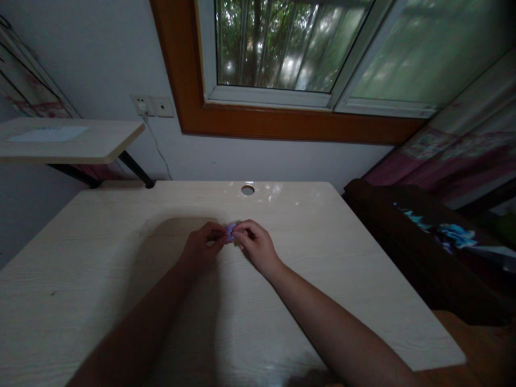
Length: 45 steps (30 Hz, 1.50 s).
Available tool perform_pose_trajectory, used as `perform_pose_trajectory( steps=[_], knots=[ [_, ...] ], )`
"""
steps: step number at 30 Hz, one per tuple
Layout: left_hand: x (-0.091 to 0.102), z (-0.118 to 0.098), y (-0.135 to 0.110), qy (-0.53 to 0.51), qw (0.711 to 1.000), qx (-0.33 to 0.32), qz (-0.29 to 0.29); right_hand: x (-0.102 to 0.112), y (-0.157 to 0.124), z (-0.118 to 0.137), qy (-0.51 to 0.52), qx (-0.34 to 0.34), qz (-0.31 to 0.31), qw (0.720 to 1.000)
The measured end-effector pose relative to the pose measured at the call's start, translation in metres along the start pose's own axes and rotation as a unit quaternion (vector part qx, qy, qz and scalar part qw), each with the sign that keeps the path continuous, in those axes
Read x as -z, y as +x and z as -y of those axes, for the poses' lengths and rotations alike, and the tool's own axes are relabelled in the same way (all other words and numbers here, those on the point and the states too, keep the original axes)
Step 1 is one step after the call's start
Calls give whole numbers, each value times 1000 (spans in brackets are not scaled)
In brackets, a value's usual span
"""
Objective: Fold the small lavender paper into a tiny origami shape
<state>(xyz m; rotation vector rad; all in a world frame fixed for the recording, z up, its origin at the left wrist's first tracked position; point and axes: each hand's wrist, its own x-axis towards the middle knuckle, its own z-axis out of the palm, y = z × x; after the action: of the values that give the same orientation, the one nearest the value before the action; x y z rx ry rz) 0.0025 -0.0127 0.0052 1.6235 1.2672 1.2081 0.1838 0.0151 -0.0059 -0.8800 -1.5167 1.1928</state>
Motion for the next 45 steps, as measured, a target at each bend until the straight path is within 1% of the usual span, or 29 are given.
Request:
perform_pose_trajectory(
  steps=[6, 10, 16, 21, 24, 30, 35, 41, 45],
  knots=[
    [-1, -1, 0, -2, 1000, -5, 0, 1, -1, 1, 1, 11, 12, 1000],
    [0, -4, 0, 33, 999, -20, 0, 1, -1, 1, 0, 11, 8, 1000],
    [1, -3, -1, 93, 994, -62, 4, 0, -1, 3, -26, 10, 2, 1000],
    [2, -4, -1, 103, 992, -69, 6, 0, -2, 5, -56, 19, -9, 998],
    [2, -6, -1, 104, 992, -71, 7, 0, -2, 6, -64, 24, -6, 998],
    [0, -4, -1, 105, 993, -59, -5, 0, -3, 6, -77, 32, -12, 996],
    [-1, -3, 1, 73, 997, -30, -4, 0, -3, 6, -77, 24, -10, 997],
    [-2, -4, 2, 28, 1000, -7, -6, -1, -2, 1, -14, -11, -36, 999],
    [-3, -2, 3, 15, 1000, 1, -14, -2, -1, -4, 28, -20, -19, 999]
  ],
)
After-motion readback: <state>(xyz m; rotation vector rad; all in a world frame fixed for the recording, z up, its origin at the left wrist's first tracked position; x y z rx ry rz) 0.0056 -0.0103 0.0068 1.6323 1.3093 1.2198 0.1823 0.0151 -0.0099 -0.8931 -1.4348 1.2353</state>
